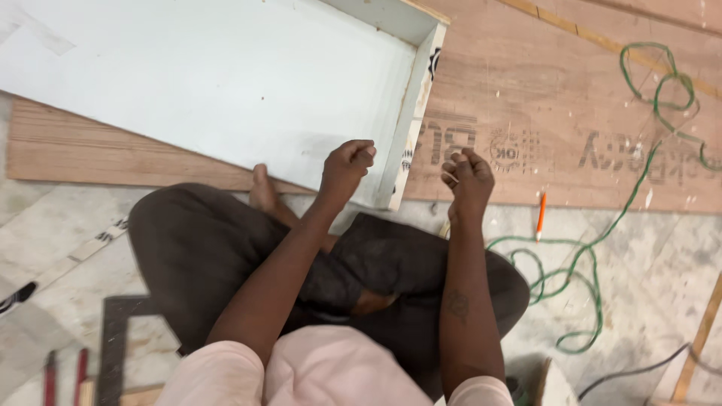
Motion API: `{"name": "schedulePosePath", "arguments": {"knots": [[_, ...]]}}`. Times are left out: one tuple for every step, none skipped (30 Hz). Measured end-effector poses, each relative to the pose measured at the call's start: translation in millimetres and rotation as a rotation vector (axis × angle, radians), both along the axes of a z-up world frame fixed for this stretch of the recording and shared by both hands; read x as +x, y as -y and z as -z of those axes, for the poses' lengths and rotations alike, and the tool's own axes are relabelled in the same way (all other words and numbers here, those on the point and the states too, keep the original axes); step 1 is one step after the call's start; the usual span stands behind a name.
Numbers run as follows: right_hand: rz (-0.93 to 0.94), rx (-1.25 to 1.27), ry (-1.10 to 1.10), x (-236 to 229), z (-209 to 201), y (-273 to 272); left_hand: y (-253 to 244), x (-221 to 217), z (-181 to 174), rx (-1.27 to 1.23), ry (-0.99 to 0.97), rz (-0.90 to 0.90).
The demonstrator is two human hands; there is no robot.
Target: The person applies a yellow adhesive to a long white strip using a small brush. They then place the strip onto the edge of a white rectangular board and press it down to secure it.
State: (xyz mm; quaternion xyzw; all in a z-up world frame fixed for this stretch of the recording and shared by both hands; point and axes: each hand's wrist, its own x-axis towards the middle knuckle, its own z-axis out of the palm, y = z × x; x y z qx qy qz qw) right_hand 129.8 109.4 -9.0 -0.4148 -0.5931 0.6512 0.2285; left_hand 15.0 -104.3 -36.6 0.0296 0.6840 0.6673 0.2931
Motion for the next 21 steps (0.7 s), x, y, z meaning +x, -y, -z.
{"name": "schedulePosePath", "arguments": {"knots": [[0.031, -0.005, -0.026, 11, -5, 9, 11, 5, -3, 0.104, 0.072, 0.021], [0.029, -0.007, -0.052, 20, -11, 20, 22, 10, -7, 0.207, 0.145, 0.041], [0.021, -0.008, -0.080, 26, -18, 30, 32, 15, -13, 0.312, 0.217, 0.057], [0.014, -0.007, -0.109, 32, -26, 41, 40, 22, -19, 0.330, 0.225, 0.076], [0.002, -0.018, -0.102, 36, -34, 52, 45, 29, -25, 0.352, 0.235, 0.092], [-0.009, -0.028, -0.095, 39, -40, 65, 50, 37, -32, 0.374, 0.246, 0.109], [-0.030, -0.035, -0.092, 39, -47, 78, 55, 43, -40, 0.432, 0.263, 0.117], [-0.068, -0.048, -0.114, 40, -53, 92, 59, 51, -48, 0.489, 0.279, 0.125], [-0.104, -0.062, -0.137, 41, -58, 106, 61, 57, -56, 0.545, 0.295, 0.135], [-0.141, -0.076, -0.160, 42, -62, 118, 62, 64, -63, 0.596, 0.301, 0.134], [-0.172, -0.091, -0.203, 45, -66, 129, 61, 72, -69, 0.645, 0.309, 0.131], [-0.202, -0.107, -0.245, 47, -68, 137, 60, 79, -73, 0.694, 0.318, 0.128], [-0.234, -0.125, -0.288, 50, -70, 144, 57, 87, -76, 0.700, 0.321, 0.128], [-0.225, -0.084, -0.303, 50, -71, 147, 53, 94, -79, 0.706, 0.324, 0.127], [-0.216, -0.046, -0.319, 49, -72, 150, 49, 101, -80, 0.709, 0.326, 0.126], [-0.205, -0.008, -0.335, 49, -72, 150, 43, 109, -81, 0.729, 0.312, 0.138], [-0.148, 0.015, -0.301, 48, -72, 148, 38, 114, -82, 0.749, 0.291, 0.142], [-0.091, 0.038, -0.267, 49, -74, 144, 32, 118, -83, 0.768, 0.269, 0.146], [-0.053, 0.053, -0.229, 47, -73, 144, 30, 121, -83, 0.781, 0.243, 0.156], [-0.058, 0.045, -0.250, 47, -72, 143, 28, 124, -83, 0.793, 0.216, 0.167], [-0.073, 0.037, -0.275, 48, -73, 141, 24, 126, -82, 0.771, 0.218, 0.156]]}}
